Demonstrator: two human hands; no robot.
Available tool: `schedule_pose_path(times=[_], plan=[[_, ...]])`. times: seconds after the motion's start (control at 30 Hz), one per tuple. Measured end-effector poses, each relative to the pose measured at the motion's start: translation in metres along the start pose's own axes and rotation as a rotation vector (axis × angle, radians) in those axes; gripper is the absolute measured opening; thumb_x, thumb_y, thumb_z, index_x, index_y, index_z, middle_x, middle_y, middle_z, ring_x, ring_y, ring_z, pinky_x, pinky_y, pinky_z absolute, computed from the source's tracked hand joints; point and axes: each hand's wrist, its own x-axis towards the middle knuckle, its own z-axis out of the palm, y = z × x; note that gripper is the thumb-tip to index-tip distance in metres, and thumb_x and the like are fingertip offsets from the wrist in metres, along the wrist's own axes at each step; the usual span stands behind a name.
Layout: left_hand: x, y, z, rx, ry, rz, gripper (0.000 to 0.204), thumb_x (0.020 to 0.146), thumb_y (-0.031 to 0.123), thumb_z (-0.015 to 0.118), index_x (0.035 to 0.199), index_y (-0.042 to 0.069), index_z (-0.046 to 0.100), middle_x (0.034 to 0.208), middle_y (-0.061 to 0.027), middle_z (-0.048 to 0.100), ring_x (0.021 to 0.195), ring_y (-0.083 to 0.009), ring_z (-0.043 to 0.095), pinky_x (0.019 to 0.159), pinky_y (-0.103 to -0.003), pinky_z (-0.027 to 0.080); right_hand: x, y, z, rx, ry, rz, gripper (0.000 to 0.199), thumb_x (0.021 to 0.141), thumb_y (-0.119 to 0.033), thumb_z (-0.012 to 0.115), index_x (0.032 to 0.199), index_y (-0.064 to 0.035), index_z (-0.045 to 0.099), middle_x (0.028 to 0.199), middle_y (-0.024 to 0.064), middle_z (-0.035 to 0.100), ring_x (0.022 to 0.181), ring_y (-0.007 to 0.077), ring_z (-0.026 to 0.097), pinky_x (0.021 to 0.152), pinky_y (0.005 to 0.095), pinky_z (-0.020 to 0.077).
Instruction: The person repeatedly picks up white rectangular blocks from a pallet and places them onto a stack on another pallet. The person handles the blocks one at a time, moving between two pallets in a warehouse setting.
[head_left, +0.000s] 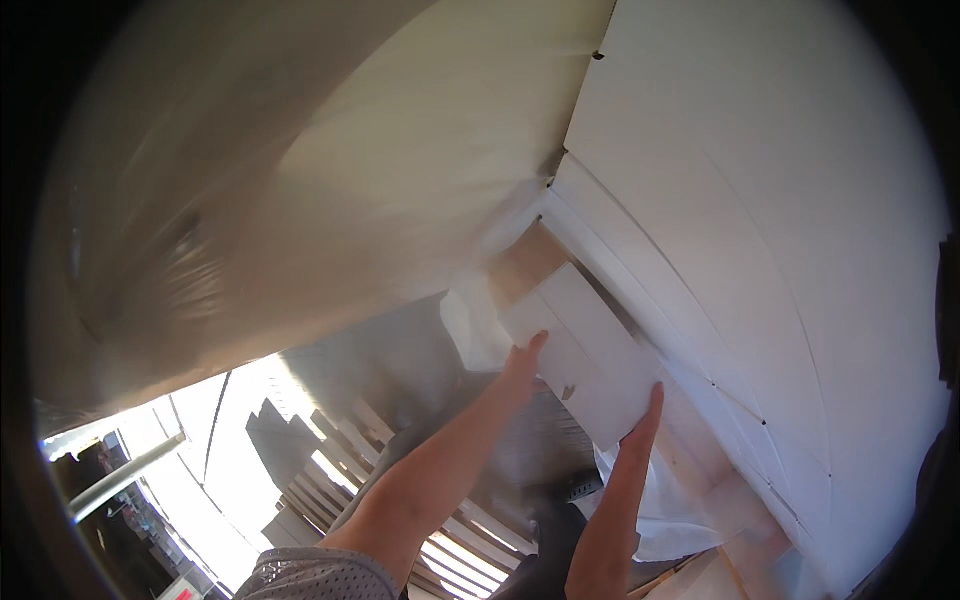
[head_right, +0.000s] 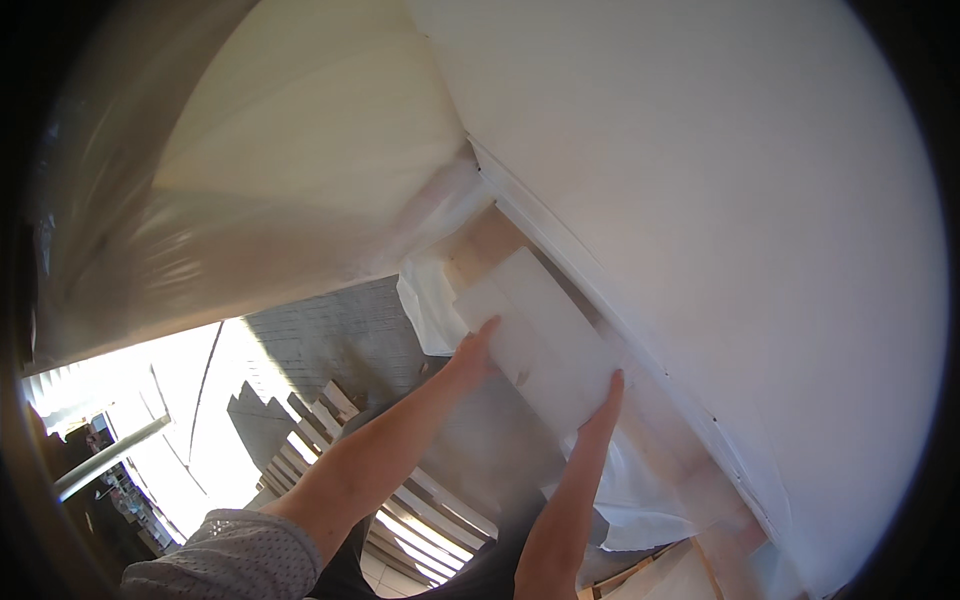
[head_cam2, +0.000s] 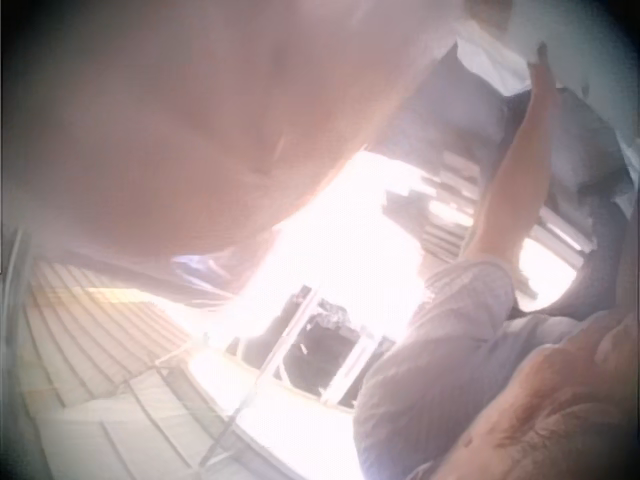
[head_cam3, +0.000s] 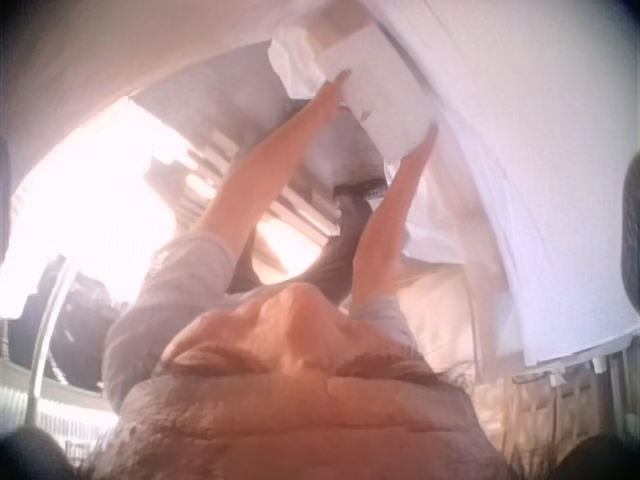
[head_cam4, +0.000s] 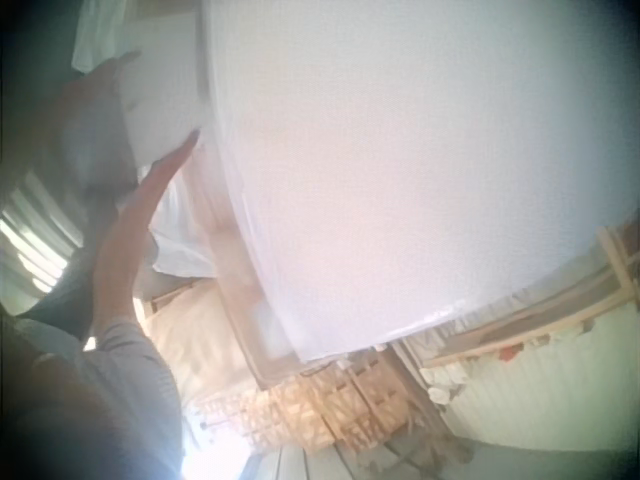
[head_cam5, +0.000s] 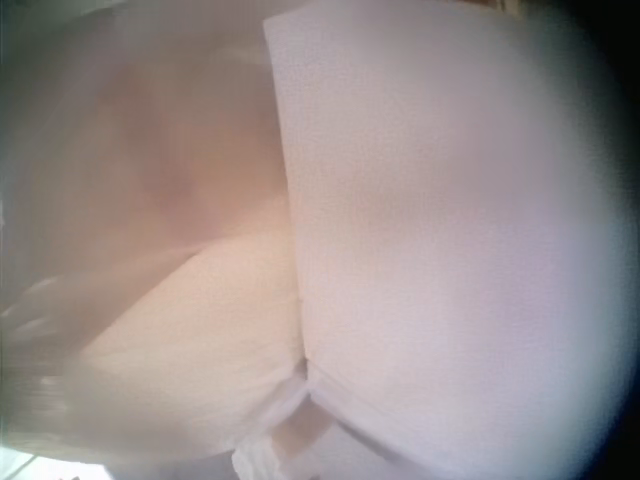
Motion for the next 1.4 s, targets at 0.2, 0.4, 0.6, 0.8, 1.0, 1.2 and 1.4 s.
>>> schedule_pose_path(times=[0.2,0.4,0.6,0.8,1.0,1.2,1.4], plan=[[0.003,0.018,-0.004,0.152,0.058,0.143,0.073,0.086,0.046,0.062,0.143,0.015,0.029,0.143,-0.0116,0.037,0.132,-0.0355,0.037,0.097,-0.063,0.039,0.004,0.008,0.018,0.029,-0.104,-0.097,0.061,0.090,-0.042,0.060,0.133,0.0005,0.047,0.126,0.0130,0.055,0.113,0.0262,0.054,0.098,0.0372,0.0431],[0.008,0.033,-0.012,-0.060,0.036,0.145,0.064,0.089,0.039,0.059,0.139,0.012,0.032,0.136,-0.0128,0.040,0.126,-0.0362,0.043,0.094,-0.059,0.044,0.031,0.008,0.041,-0.039,-0.075,-0.133,0.060,0.090,-0.039,0.061,0.131,0.0022,0.048,0.123,0.0128,0.056,0.108,0.0255,0.056,0.094,0.0359,0.0450],[0.017,0.037,-0.010,-0.097,0.098,0.132,0.056,0.088,0.033,0.061,0.133,0.012,0.036,0.135,-0.0125,0.042,0.128,-0.0363,0.041,0.092,-0.060,0.046,0.043,0.012,0.050,0.028,-0.116,-0.099,0.059,0.087,-0.038,0.064,0.127,0.0032,0.051,0.117,0.0141,0.059,0.104,0.0257,0.059,0.088,0.0367,0.0492],[0.025,0.034,-0.013,-0.151,0.071,0.151,0.052,0.087,0.027,0.062,0.131,0.012,0.037,0.130,-0.0122,0.045,0.123,-0.0348,0.045,0.089,-0.061,0.048,0.054,0.016,0.046,-0.049,-0.153,-0.139,0.060,0.092,-0.040,0.057,0.131,0.0040,0.048,0.123,0.0144,0.057,0.111,0.0264,0.057,0.094,0.0366,0.0465],[0.032,0.026,-0.014,-0.146,0.132,0.197,0.049,0.089,0.024,0.058,0.132,0.009,0.039,0.130,-0.0138,0.044,0.117,-0.0371,0.048,0.088,-0.060,0.049,0.065,0.021,0.038,-0.495,0.025,-0.163,0.066,0.090,-0.045,0.058,0.134,0.0020,0.046,0.125,0.0133,0.056,0.113,0.0252,0.054,0.095,0.0358,0.0433],[0.031,0.027,-0.015,-0.085,0.106,0.195,0.044,0.094,0.030,0.045,0.133,0.012,0.039,0.130,-0.0102,0.044,0.117,-0.0346,0.048,0.091,-0.057,0.048,0.059,0.047,0.003,-0.130,-0.019,-0.165,0.069,0.090,-0.052,0.054,0.136,-0.0018,0.043,0.131,0.0095,0.050,0.118,0.0228,0.049,0.101,0.0409,0.0360],[0.037,0.023,-0.010,-0.101,0.132,0.175,0.037,0.096,0.030,0.043,0.129,0.015,0.045,0.126,-0.0095,0.048,0.113,-0.0314,0.051,0.087,-0.055,0.050,0.040,0.077,-0.018,-0.017,-0.205,0.333,0.054,0.093,-0.052,0.044,0.131,-0.0144,0.048,0.130,0.0082,0.051,0.119,0.0275,0.049,0.091,0.0564,0.0418]])
